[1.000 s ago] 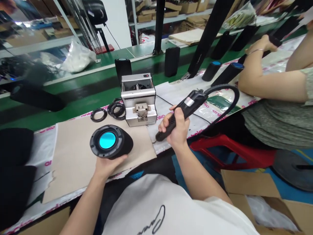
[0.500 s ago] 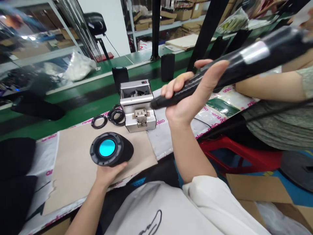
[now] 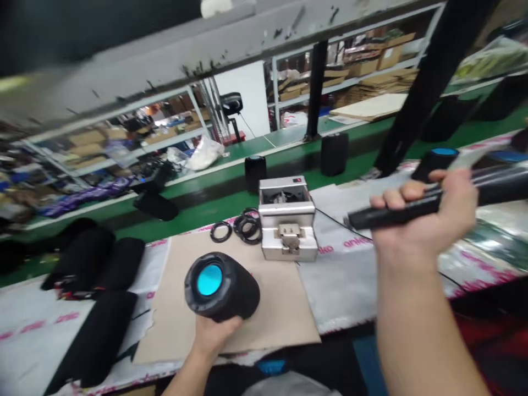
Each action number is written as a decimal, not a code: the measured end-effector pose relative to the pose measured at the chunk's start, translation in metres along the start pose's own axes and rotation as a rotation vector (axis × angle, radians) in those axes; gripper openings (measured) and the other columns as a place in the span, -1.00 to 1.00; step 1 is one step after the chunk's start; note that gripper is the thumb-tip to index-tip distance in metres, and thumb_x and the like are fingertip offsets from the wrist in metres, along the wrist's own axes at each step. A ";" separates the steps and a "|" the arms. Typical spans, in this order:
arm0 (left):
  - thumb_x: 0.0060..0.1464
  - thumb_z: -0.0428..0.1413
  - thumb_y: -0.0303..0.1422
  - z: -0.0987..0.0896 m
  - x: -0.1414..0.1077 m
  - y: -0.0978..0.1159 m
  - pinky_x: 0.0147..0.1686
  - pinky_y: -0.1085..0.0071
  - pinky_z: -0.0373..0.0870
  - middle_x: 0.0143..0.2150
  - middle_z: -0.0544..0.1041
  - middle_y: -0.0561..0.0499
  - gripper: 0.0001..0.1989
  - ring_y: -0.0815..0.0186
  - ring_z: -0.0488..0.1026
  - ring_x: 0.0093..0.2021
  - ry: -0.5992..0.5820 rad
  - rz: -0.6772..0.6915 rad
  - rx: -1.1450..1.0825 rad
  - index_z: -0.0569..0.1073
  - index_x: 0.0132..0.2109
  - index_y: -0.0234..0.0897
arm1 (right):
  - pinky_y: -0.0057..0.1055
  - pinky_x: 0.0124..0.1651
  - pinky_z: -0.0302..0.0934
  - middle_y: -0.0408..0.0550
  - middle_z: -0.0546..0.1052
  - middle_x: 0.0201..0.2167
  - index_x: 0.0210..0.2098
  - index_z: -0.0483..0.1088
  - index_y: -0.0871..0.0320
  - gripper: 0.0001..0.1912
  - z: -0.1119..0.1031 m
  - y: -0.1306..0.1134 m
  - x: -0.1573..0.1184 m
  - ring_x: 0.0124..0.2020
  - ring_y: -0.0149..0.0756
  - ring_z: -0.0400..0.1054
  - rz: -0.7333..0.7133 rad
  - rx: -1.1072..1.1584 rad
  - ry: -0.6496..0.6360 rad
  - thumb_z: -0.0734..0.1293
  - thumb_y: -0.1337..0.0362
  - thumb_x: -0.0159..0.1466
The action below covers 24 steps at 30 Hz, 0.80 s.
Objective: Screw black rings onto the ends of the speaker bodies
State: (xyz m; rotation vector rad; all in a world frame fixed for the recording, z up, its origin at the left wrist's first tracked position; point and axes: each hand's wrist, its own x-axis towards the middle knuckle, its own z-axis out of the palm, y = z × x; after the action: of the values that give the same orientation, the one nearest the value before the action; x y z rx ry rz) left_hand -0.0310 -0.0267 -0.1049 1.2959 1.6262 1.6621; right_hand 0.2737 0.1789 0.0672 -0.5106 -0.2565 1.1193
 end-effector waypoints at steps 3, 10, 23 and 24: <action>-0.01 0.35 0.27 -0.026 0.052 0.034 0.32 -0.14 0.55 0.31 0.57 -0.28 -0.05 -0.21 0.56 0.33 0.171 -0.001 -0.003 0.36 0.37 -0.15 | -0.41 -0.81 -0.44 -0.17 0.06 -0.76 -0.36 0.38 -0.03 -0.79 -0.071 0.025 0.007 -0.88 -0.48 -0.12 0.277 -0.191 0.088 0.15 0.19 0.35; 0.25 0.37 -0.12 -0.068 0.251 0.081 0.12 0.10 0.64 0.17 0.63 -0.25 -0.46 0.06 0.64 0.11 0.265 -0.242 0.222 0.50 0.23 -0.31 | -0.28 -0.70 -0.47 -0.23 -0.30 -0.57 -0.12 0.12 -0.25 -0.72 -0.211 0.070 0.042 -0.73 -0.33 -0.37 0.750 0.153 -0.471 -0.12 0.04 0.36; 0.37 0.25 -0.19 -0.096 0.321 0.013 0.37 -0.23 0.39 0.51 0.31 -0.22 -0.42 -0.12 0.36 0.43 0.792 -0.112 0.631 0.36 0.43 -0.19 | -0.29 -0.71 -0.52 -0.27 -0.19 -0.55 -0.04 0.26 -0.30 -0.61 -0.209 0.084 0.034 -0.67 -0.47 -0.54 0.549 0.108 -0.615 0.19 0.00 0.11; 0.36 0.26 -0.19 -0.106 0.322 0.012 0.44 -0.27 0.28 0.58 0.19 -0.25 -0.33 -0.17 0.24 0.51 0.866 -0.099 0.648 0.27 0.49 -0.19 | -0.28 -0.72 -0.51 -0.27 -0.18 -0.57 -0.04 0.26 -0.31 -0.59 -0.211 0.087 0.038 -0.68 -0.47 -0.53 0.546 0.103 -0.630 0.21 -0.01 0.08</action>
State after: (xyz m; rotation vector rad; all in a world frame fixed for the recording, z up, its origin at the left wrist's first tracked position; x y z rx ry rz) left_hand -0.2597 0.1923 0.0169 0.7009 2.8564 1.8217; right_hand 0.3148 0.1879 -0.1601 -0.1159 -0.6268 1.8072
